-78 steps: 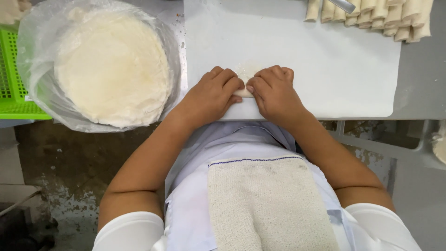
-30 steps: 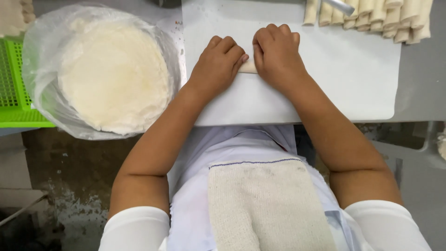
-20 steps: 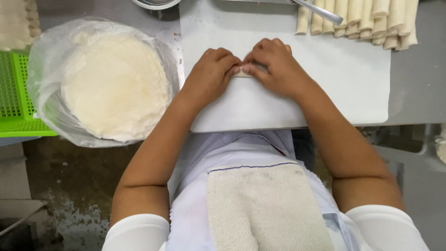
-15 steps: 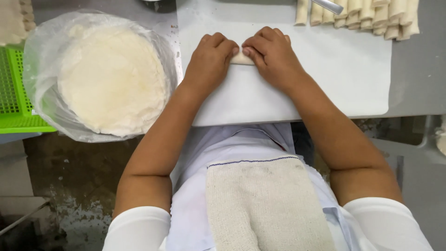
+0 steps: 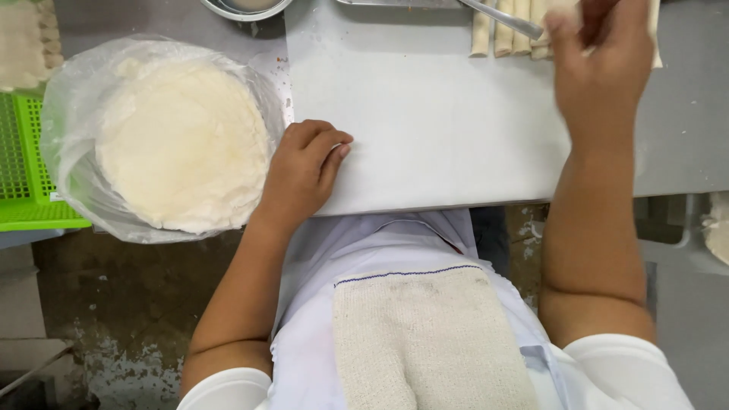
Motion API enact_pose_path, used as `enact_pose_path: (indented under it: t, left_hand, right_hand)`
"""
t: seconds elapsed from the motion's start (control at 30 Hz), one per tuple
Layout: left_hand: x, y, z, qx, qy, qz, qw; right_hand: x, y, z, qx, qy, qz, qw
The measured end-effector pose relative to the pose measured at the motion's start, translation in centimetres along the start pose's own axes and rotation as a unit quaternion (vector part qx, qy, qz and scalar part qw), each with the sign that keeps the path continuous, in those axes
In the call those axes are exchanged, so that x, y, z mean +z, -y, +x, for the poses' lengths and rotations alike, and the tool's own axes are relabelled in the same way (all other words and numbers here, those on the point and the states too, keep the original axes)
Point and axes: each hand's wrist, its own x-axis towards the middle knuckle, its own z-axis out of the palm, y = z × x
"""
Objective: Peeling spring roll wrappers, adding filling with a fork, and rolling them into cylinders.
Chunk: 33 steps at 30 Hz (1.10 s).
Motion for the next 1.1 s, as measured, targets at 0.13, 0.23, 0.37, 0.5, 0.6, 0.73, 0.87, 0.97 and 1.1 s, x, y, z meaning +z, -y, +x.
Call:
enact_pose_path:
  t: [0.13, 0.23, 0.37, 0.5, 0.6, 0.73, 0.87, 0.97, 1.1]
  left_hand:
    - [-2.0, -0.1, -1.1, -0.002, -0.021, 0.009, 1.0]
    - [-4.0, 0.0, -2.5, -0.028, -0.045, 0.038, 0.998]
    - [-6.6, 1.6, -5.0, -0.053, -0.078, 0.062, 0.994]
    - [-9.0, 3.9, -7.9, -0.119, -0.136, 0.195, 0.964]
    - [-8.9, 5.2, -9.6, -0.204, -0.099, 0.232, 0.946]
    - [-8.0, 4.2, -7.5, -0.269, 0.005, 0.222, 0.937]
    - [-7.9, 4.1, -7.5, -0.224, -0.004, 0.175, 0.959]
    - [-9.0, 3.4, -8.2, -0.229, 0.09, 0.16, 0.956]
    - [-8.7, 3.6, -10.6, -0.222, 0.075, 0.185, 0.954]
  right_hand:
    - [1.0, -4.3, 4.1, 0.092, 0.049, -0.144, 0.984]
    - [1.3, -1.4, 5.9, 0.165, 0.147, -0.197, 0.955]
    - [1.9, -4.3, 6.9, 0.083, 0.151, -0.273, 0.946]
    - [1.6, -5.5, 6.8, 0.082, 0.224, -0.355, 0.904]
    - [2.1, -4.1, 5.5, -0.018, 0.147, -0.393, 0.907]
    - [5.5, 6.2, 3.4, 0.038, 0.195, -0.193, 0.961]
    - [13.0, 10.2, -0.7, -0.195, 0.293, -0.077, 0.933]
    - [17.1, 13.0, -3.2, -0.302, 0.276, 0.005, 0.912]
    - [19.7, 15.0, -4.3, -0.326, 0.301, -0.058, 0.894]
